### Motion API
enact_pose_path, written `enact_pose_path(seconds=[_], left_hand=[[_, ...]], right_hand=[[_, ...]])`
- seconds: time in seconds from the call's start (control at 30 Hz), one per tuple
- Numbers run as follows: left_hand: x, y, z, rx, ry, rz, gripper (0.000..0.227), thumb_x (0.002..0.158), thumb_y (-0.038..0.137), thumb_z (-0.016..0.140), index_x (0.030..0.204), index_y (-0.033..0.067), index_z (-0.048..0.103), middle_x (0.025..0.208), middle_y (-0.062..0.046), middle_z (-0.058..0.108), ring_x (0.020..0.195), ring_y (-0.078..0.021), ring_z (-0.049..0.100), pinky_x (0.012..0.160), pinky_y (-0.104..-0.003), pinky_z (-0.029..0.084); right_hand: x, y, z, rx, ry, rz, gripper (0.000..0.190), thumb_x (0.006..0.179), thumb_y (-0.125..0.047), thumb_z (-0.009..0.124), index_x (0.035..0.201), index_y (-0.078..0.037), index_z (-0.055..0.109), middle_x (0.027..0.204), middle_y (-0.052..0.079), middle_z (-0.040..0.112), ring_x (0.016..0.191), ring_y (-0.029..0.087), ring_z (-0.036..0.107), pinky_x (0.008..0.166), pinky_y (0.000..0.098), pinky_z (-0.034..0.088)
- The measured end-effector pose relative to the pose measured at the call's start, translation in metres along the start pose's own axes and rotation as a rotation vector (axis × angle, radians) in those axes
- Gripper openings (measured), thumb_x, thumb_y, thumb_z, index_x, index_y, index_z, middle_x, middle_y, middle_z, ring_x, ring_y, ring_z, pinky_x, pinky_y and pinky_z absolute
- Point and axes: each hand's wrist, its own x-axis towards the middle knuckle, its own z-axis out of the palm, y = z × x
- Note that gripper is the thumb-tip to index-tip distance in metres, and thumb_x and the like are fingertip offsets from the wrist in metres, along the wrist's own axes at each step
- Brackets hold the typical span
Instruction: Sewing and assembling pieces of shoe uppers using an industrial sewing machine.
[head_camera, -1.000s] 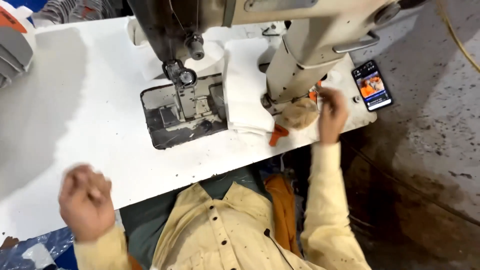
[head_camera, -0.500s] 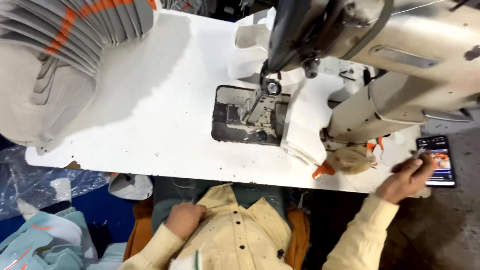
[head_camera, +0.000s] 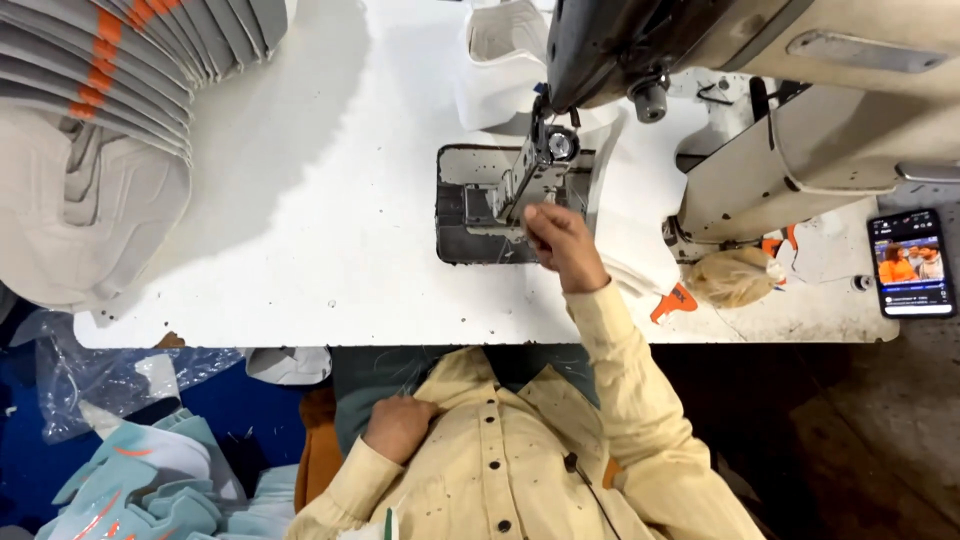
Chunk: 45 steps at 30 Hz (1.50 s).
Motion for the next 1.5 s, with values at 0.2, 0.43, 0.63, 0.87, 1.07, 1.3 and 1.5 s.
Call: enact_pose_path(seconds=[0.2,0.43,0.63,0.87,1.07,1.3,1.5], left_hand=[[0.006,-0.002,0.001,0.0,-0.073,-0.02,0.02,0.086,0.02,0.061,0.092,0.0221,0.08,0.084,-0.011,0.074,0.082,-0.0331,0.071,0.066,-0.05,0.056],[0.006,-0.013,0.024,0.168,-0.178,0.095,0.015,0.08,0.012,0.063,0.079,0.0102,0.077,0.086,-0.014,0.073,0.083,-0.0346,0.072,0.063,-0.052,0.056],[0.001,0.016,-0.067,-0.086,-0.013,0.127,0.014,0.083,0.01,0.063,0.09,0.0078,0.075,0.089,-0.017,0.072,0.084,-0.0368,0.07,0.068,-0.05,0.057],[0.064,0.098,-0.208,-0.852,0.398,0.288,0.019,0.094,0.002,0.063,0.109,0.0009,0.074,0.094,-0.014,0.077,0.077,-0.0257,0.077,0.068,-0.034,0.061],[0.091,0.099,-0.222,-0.695,0.535,0.225,0.014,0.098,0.009,0.068,0.11,0.0044,0.074,0.103,-0.012,0.078,0.083,-0.0255,0.077,0.071,-0.033,0.06],[0.19,0.13,-0.166,-0.283,0.426,0.417,0.048,0.094,0.02,0.072,0.135,-0.0022,0.063,0.13,-0.02,0.062,0.098,-0.0365,0.066,0.076,-0.045,0.055],[0.232,0.118,-0.122,0.104,0.56,0.197,0.029,0.088,0.008,0.07,0.112,-0.0063,0.068,0.114,-0.019,0.063,0.109,-0.0353,0.062,0.084,-0.042,0.057]], right_hand=[[-0.037,0.011,-0.002,0.059,0.01,0.08,0.029,0.104,-0.034,0.06,0.088,-0.01,0.059,0.065,-0.005,0.043,0.048,0.004,0.035,0.042,0.0233,0.023],[-0.014,-0.007,0.014,-0.03,-0.008,0.04,0.035,0.107,-0.037,0.058,0.087,-0.008,0.058,0.067,-0.004,0.045,0.048,0.004,0.032,0.041,0.0237,0.023],[-0.028,0.005,0.022,0.047,-0.176,0.079,0.042,0.105,-0.048,0.051,0.101,-0.007,0.063,0.082,-0.003,0.059,0.048,0.005,0.031,0.041,0.0228,0.025],[-0.124,0.124,-0.059,0.331,-0.374,0.206,0.057,0.087,-0.032,0.073,0.135,-0.002,0.062,0.089,-0.001,0.063,0.059,0.006,0.045,0.053,0.0218,0.034],[-0.313,0.118,-0.305,-1.686,1.02,0.69,0.033,0.1,-0.04,0.075,0.104,-0.008,0.082,0.096,0.02,0.077,0.088,0.039,0.075,0.072,0.0511,0.06],[-0.263,0.012,-0.297,-0.503,1.038,-0.214,0.037,0.12,-0.032,0.062,0.138,0.0,0.066,0.107,-0.001,0.064,0.087,0.005,0.053,0.073,0.0216,0.043],[-0.117,0.03,-0.375,-0.366,0.687,-0.188,0.031,0.112,-0.026,0.053,0.126,-0.002,0.068,0.088,0.0,0.064,0.057,0.008,0.047,0.05,0.0251,0.034]])
